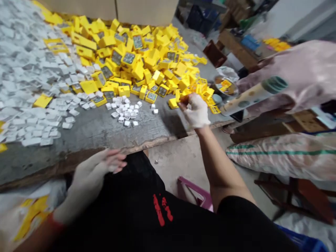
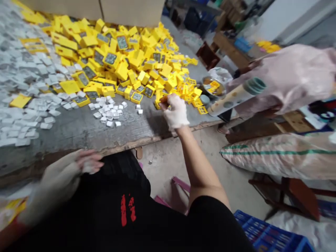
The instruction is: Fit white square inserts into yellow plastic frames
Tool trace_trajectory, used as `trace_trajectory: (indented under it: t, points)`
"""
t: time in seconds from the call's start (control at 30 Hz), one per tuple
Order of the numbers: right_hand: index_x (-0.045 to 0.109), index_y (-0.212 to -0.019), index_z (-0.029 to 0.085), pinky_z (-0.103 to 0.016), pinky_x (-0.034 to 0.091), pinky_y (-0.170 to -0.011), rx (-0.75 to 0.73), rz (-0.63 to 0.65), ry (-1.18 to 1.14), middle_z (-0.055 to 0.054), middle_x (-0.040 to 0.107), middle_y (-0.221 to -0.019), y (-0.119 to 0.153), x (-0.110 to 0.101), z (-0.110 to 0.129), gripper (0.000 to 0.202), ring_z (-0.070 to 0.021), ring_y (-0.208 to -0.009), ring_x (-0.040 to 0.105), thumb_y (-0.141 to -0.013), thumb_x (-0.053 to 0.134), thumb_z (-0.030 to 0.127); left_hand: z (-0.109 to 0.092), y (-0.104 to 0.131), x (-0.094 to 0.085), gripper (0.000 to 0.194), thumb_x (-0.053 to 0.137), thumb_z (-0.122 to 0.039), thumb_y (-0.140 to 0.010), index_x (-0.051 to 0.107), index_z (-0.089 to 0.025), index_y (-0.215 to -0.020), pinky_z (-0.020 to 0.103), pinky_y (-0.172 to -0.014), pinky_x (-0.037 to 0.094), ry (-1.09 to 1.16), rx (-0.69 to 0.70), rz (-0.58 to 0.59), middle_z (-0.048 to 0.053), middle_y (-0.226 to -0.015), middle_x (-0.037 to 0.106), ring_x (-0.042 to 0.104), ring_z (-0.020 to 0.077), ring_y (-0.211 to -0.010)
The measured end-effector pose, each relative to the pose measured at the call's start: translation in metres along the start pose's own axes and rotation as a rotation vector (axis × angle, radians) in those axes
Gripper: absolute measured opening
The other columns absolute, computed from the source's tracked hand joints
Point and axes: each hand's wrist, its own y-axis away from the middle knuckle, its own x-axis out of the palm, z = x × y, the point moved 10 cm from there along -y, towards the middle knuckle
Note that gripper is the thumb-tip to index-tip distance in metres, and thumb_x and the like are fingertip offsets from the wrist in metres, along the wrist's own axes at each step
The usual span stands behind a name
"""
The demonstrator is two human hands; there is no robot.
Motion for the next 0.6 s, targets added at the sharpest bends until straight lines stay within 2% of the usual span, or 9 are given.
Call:
trace_trajectory:
  t: [0.07, 0.13, 0.17, 0.23, 0.27, 0.33, 0.43, 0.5, 0.6]
  points:
    - [0.079, -0.101, 0.026, -0.042, 0.053, -0.086, -0.276, 0.085, -0.127, -0.003, 0.082, -0.095, 0.035, 0.004, 0.087, 0.009, -0.0237, -0.089, 0.072, -0.105, 0.075, 0.033, 0.015, -0.014, 0.038, 0.06, 0.105, -0.054, -0.081, 0.085, -0.022, -0.128, 0.037, -0.085, 0.07, 0.168, -0.109, 0.131, 0.016, -0.125, 0.089, 0.085, 0.0328, -0.111]
    - [0.078, -0.101, 0.026, -0.042, 0.047, -0.081, -0.587, 0.174, -0.241, -0.001, 0.081, -0.09, 0.08, 0.006, 0.174, 0.013, -0.0222, -0.085, 0.07, -0.11, 0.068, 0.027, 0.016, -0.022, 0.062, 0.065, 0.105, -0.058, -0.08, 0.083, -0.022, -0.13, 0.038, -0.088, 0.07, 0.28, -0.103, 0.223, 0.017, -0.132, 0.086, 0.083, 0.032, -0.112]
    - [0.077, -0.1, 0.025, -0.042, 0.046, -0.081, -0.65, 0.164, -0.26, -0.001, 0.082, -0.091, 0.097, 0.005, 0.203, 0.018, -0.0211, -0.083, 0.068, -0.112, 0.064, 0.023, 0.015, -0.024, 0.064, 0.064, 0.106, -0.057, -0.079, 0.083, -0.021, -0.127, 0.037, -0.088, 0.069, 0.307, -0.081, 0.228, 0.016, -0.13, 0.086, 0.082, 0.03, -0.109]
    - [0.078, -0.099, 0.023, -0.041, 0.044, -0.081, -0.702, 0.163, -0.276, -0.002, 0.082, -0.092, 0.116, 0.007, 0.235, 0.025, -0.0203, -0.082, 0.067, -0.115, 0.059, 0.018, 0.013, -0.023, 0.055, 0.06, 0.107, -0.05, -0.077, 0.082, -0.019, -0.123, 0.034, -0.086, 0.066, 0.313, -0.031, 0.17, 0.013, -0.12, 0.084, 0.079, 0.025, -0.1]
    - [0.08, -0.103, 0.023, -0.041, 0.045, -0.083, -0.702, 0.19, -0.294, -0.002, 0.083, -0.096, 0.118, 0.011, 0.239, 0.025, -0.0201, -0.084, 0.069, -0.116, 0.059, 0.018, 0.012, -0.021, 0.046, 0.062, 0.108, -0.047, -0.075, 0.081, -0.019, -0.123, 0.033, -0.083, 0.065, 0.314, -0.012, 0.129, 0.011, -0.116, 0.083, 0.077, 0.0235, -0.097]
    - [0.083, -0.119, 0.025, -0.041, 0.048, -0.089, -0.624, 0.284, -0.312, -0.003, 0.086, -0.107, 0.109, 0.027, 0.226, 0.021, -0.0213, -0.094, 0.073, -0.116, 0.062, 0.023, 0.012, -0.017, 0.029, 0.069, 0.108, -0.045, -0.073, 0.079, -0.019, -0.129, 0.033, -0.08, 0.065, 0.323, 0.004, 0.058, 0.009, -0.113, 0.08, 0.076, 0.0241, -0.097]
    - [0.083, -0.138, 0.027, -0.044, 0.053, -0.1, -0.298, 0.373, -0.173, -0.008, 0.086, -0.126, 0.07, 0.061, 0.168, 0.029, -0.0289, -0.116, 0.076, -0.113, 0.067, 0.028, 0.011, -0.013, 0.011, 0.072, 0.106, -0.051, -0.077, 0.076, -0.02, -0.134, 0.033, -0.074, 0.065, 0.363, 0.004, 0.015, 0.008, -0.109, 0.077, 0.079, 0.0271, -0.097]
    - [0.084, -0.137, 0.026, -0.049, 0.055, -0.106, -0.142, 0.406, -0.063, -0.012, 0.084, -0.137, 0.048, 0.081, 0.135, 0.031, -0.0346, -0.128, 0.074, -0.108, 0.071, 0.026, 0.011, -0.013, 0.007, 0.066, 0.103, -0.055, -0.081, 0.076, -0.02, -0.13, 0.03, -0.068, 0.063, 0.405, 0.002, 0.023, 0.007, -0.107, 0.075, 0.079, 0.0263, -0.093]
    - [0.086, -0.127, 0.027, -0.054, 0.055, -0.112, -0.112, 0.48, -0.031, -0.012, 0.084, -0.137, 0.035, 0.105, 0.125, 0.029, -0.0364, -0.131, 0.074, -0.102, 0.073, 0.022, 0.013, -0.014, 0.008, 0.054, 0.098, -0.051, -0.089, 0.076, -0.02, -0.127, 0.027, -0.062, 0.061, 0.438, -0.013, 0.033, 0.007, -0.108, 0.074, 0.079, 0.0243, -0.088]
